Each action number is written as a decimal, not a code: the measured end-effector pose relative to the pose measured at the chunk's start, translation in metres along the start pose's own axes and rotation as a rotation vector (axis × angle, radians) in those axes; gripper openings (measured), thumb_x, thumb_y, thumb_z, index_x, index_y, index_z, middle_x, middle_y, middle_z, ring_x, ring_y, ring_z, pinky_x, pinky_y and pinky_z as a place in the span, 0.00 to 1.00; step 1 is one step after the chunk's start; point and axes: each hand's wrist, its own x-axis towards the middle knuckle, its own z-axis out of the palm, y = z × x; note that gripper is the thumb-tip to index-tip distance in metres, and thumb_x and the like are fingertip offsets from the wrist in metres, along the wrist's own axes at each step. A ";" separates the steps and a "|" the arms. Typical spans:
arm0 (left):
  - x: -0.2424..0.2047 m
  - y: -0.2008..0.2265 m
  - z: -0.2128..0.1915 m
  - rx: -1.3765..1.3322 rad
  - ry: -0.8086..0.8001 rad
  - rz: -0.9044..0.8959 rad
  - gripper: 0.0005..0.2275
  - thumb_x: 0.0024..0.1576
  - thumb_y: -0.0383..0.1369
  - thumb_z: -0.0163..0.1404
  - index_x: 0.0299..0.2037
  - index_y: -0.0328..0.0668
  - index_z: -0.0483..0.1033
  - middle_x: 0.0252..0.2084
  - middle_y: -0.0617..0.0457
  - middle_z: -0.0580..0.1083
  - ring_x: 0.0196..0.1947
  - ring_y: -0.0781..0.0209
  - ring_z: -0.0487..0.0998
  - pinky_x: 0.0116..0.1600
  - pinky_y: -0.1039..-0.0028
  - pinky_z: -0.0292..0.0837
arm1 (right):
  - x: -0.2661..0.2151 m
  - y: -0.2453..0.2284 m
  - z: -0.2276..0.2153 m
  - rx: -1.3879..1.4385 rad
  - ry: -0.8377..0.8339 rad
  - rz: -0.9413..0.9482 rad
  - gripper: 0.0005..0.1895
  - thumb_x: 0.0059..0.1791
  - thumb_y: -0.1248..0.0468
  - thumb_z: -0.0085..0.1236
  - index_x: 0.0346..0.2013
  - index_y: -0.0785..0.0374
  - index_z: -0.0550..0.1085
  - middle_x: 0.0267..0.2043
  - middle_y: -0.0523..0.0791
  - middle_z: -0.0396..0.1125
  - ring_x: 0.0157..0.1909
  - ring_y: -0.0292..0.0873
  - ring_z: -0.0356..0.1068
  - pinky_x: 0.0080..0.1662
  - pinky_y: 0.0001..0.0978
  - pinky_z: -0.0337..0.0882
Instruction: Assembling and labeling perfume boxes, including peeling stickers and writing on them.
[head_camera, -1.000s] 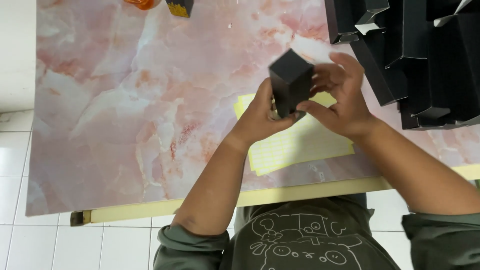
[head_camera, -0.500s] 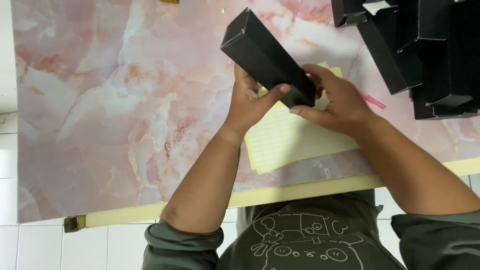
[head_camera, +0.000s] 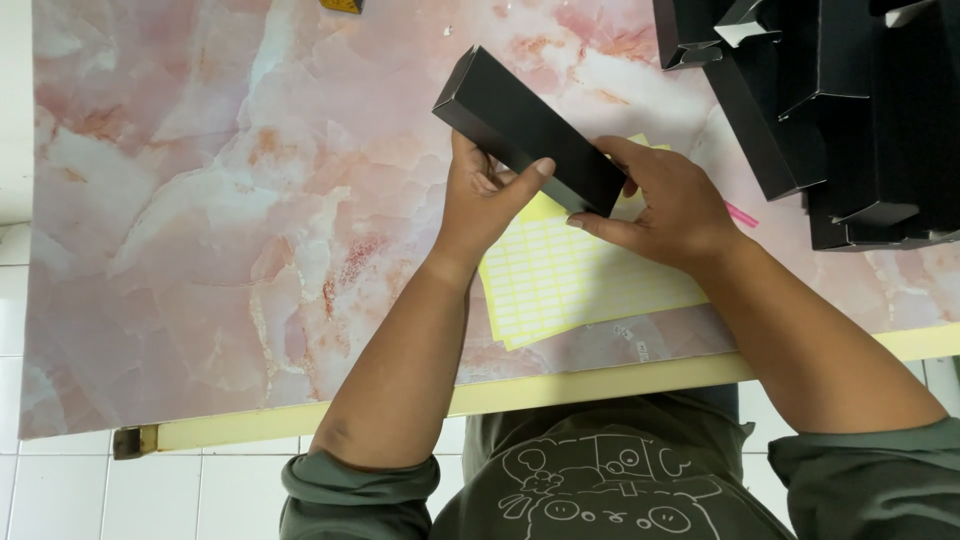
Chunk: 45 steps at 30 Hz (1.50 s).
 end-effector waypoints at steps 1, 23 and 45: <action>0.000 0.002 0.000 0.000 -0.003 0.001 0.33 0.56 0.22 0.63 0.68 0.51 0.57 0.63 0.54 0.71 0.59 0.61 0.77 0.58 0.70 0.82 | 0.001 0.001 0.000 -0.001 0.003 0.001 0.41 0.44 0.53 0.73 0.65 0.71 0.68 0.41 0.52 0.73 0.43 0.50 0.72 0.47 0.42 0.69; 0.063 0.108 0.028 0.309 0.581 -0.781 0.31 0.44 0.44 0.51 0.59 0.41 0.63 0.52 0.53 0.70 0.51 0.62 0.76 0.52 0.76 0.79 | -0.049 -0.204 0.053 0.062 -0.096 -0.773 0.38 0.49 0.34 0.38 0.42 0.64 0.80 0.36 0.47 0.70 0.38 0.50 0.69 0.47 0.45 0.67; 0.057 0.045 -0.018 -0.075 0.680 -0.539 0.09 0.52 0.35 0.51 0.36 0.42 0.66 0.30 0.55 0.66 0.32 0.65 0.71 0.34 0.76 0.72 | -0.055 -0.116 0.025 0.655 -0.862 -0.625 0.17 0.54 0.52 0.53 0.47 0.62 0.77 0.39 0.44 0.78 0.41 0.44 0.80 0.45 0.34 0.77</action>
